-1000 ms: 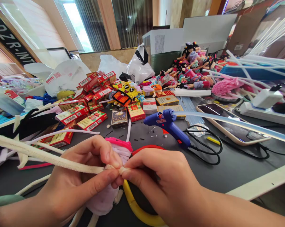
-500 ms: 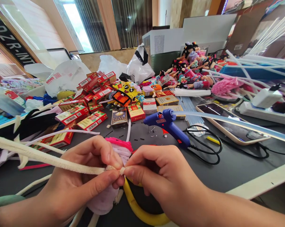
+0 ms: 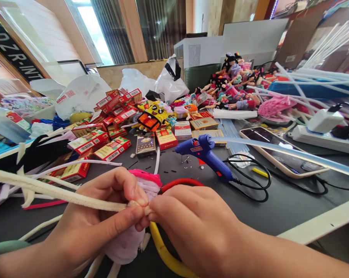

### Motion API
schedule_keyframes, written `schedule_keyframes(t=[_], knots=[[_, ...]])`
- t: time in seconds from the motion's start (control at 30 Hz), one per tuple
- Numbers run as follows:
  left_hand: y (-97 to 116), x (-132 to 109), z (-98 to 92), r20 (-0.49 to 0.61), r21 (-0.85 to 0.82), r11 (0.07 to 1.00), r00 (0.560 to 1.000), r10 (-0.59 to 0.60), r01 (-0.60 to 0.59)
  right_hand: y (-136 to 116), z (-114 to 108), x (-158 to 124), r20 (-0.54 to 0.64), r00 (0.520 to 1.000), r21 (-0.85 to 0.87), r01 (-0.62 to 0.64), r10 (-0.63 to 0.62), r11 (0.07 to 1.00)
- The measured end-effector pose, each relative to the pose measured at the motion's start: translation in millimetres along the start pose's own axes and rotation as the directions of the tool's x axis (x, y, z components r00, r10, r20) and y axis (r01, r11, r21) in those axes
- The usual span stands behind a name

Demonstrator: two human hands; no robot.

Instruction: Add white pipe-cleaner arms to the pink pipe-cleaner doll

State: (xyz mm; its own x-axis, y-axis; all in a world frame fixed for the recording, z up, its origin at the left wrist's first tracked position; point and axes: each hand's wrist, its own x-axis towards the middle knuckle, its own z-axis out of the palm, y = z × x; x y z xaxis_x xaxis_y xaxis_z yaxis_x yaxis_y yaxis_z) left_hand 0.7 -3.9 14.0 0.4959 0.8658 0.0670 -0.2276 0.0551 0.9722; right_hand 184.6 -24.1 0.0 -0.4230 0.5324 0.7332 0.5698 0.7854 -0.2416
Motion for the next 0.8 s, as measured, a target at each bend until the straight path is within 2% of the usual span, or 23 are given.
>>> schedule_keyframes(t=[0.07,0.23,0.4,0.53,0.67,0.8], knots=[[0.3,0.1,0.7,0.001,-0.009,1.000,1.000,-0.012,0.012,0.4,1.6,-2.0,-0.001,0.998,-0.078,0.065,-0.065,0.995],[-0.9,-2.3,1.3,-0.003,-0.020,0.999,0.999,-0.032,0.032,1.6,-1.3,-6.0,0.002,0.992,-0.132,0.122,-0.123,0.984],[-3.7,-5.0,-0.7,-0.023,0.053,0.998,0.999,-0.045,0.046,4.9,-5.8,-11.3,0.050,0.982,-0.184,0.188,-0.182,0.965],[-1.5,-4.8,-0.7,0.002,0.070,0.993,0.995,-0.100,0.099,5.7,-7.0,-17.1,0.072,0.989,-0.219,0.138,-0.126,0.966],[2.2,-4.0,0.5,0.024,0.103,0.991,0.996,-0.086,0.083,4.4,-4.7,-25.1,0.047,0.998,-0.241,0.056,-0.046,0.969],[4.1,-3.6,0.3,0.029,0.130,0.988,0.995,-0.091,0.086,3.6,-0.2,-29.5,0.020,1.000,-0.230,0.025,-0.021,0.973]])
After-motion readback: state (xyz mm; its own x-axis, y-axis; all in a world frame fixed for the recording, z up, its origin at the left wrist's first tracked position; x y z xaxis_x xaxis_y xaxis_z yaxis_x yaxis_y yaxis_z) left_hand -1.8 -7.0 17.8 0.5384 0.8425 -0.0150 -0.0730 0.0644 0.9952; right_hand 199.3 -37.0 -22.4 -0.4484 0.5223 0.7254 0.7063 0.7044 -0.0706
